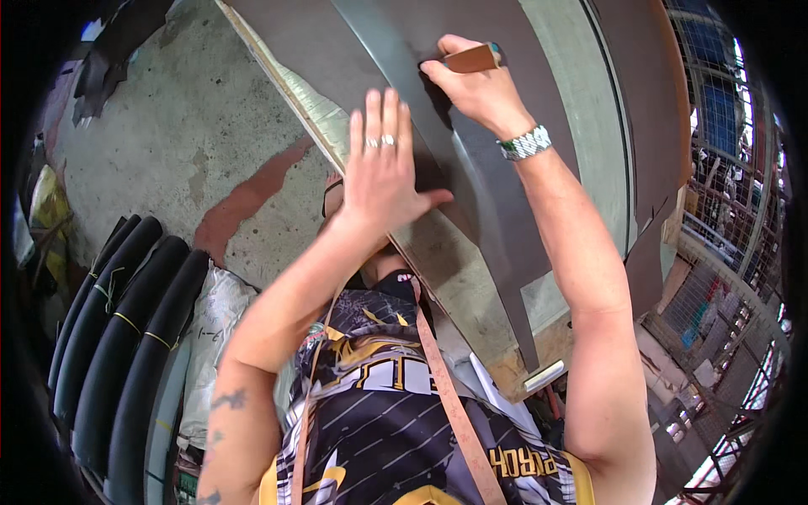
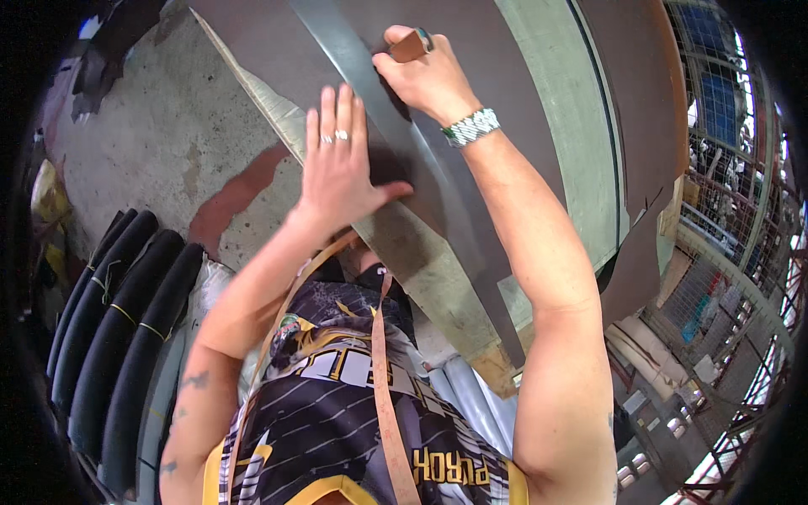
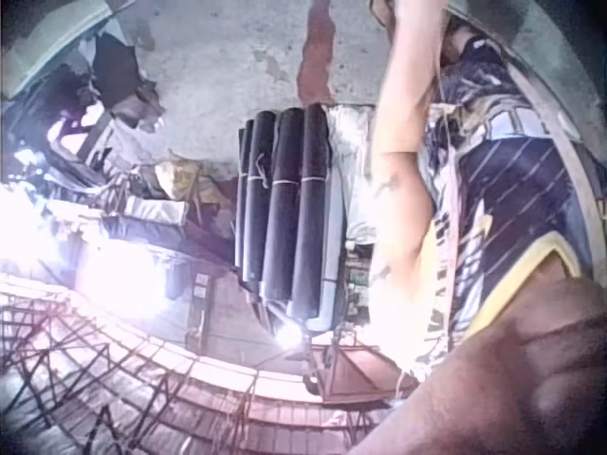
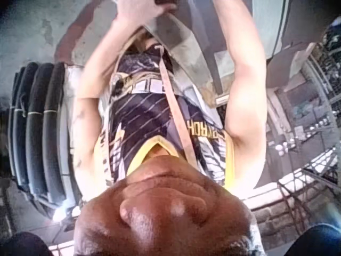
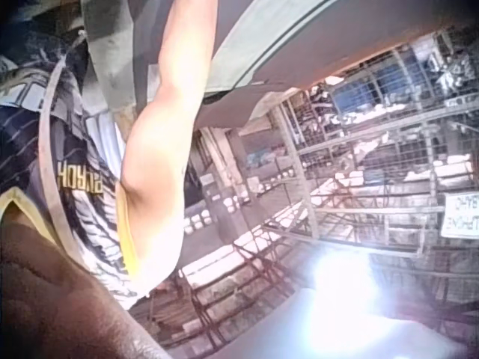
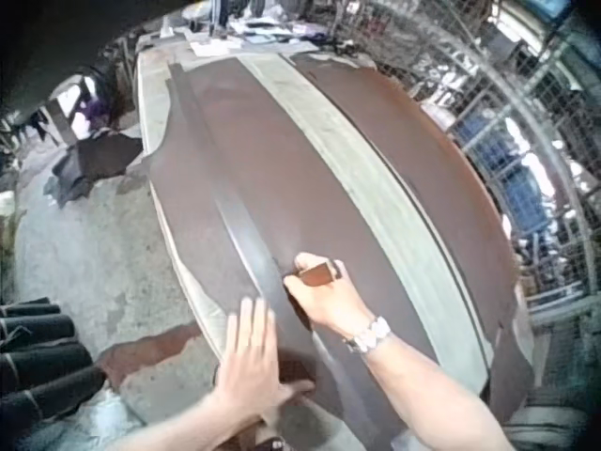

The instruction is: Cutting and preparing leather pieces on a workshop table using a blade, hammer, and measuring tape.

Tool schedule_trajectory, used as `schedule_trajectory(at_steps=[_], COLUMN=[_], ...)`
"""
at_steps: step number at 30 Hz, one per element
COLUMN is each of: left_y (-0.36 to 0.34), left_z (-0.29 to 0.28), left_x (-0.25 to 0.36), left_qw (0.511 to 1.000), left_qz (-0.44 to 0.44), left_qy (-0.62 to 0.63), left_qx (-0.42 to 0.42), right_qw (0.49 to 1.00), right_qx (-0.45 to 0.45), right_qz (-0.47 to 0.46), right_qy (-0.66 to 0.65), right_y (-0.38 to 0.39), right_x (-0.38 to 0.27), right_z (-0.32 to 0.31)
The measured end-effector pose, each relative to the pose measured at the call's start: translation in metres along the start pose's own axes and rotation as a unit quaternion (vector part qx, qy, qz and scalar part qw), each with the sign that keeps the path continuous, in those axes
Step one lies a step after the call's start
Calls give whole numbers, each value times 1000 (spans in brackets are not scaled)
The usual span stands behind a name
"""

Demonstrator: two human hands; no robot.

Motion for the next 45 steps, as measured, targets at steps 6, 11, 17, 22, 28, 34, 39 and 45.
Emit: schedule_trajectory(at_steps=[6, 11, 17, 22, 28, 34, 39, 45], left_y=[-5, -20, -19, 77, 99, 87, 90, 88], left_z=[7, 13, 7, 47, 52, 50, 52, 47], left_x=[18, 13, 7, 85, 129, 134, 145, 153], left_qw=[991, 970, 954, 996, 991, 964, 951, 950], left_qz=[-23, -45, -111, 38, -17, -69, -30, 55], left_qy=[-135, -230, -200, -76, -134, -236, -271, -284], left_qx=[8, -57, -192, 32, 6, -102, -146, -114], right_qw=[988, 996, 1000, 999, 992, 987, 979, 982], right_qx=[-10, 6, -4, 19, 28, 59, -104, 88], right_qz=[-144, -87, -14, -41, -107, -152, 174, 141], right_qy=[62, 15, -19, 16, 54, 1, -12, -87], right_y=[-17, 30, 210, 206, 192, 299, 427, 442], right_x=[-7, 17, 70, 68, 62, 100, 139, 178], right_z=[4, 1, -19, -24, -19, -29, -55, -101])
Point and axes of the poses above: each hand's wrist, its own y-axis away from the middle knuckle, its own z-axis out of the palm, x = y × z, the point moved 9 cm from there along -y, towards the middle knuckle, and after that the axes turned 6 degrees about -y, right-handed, at the moved point
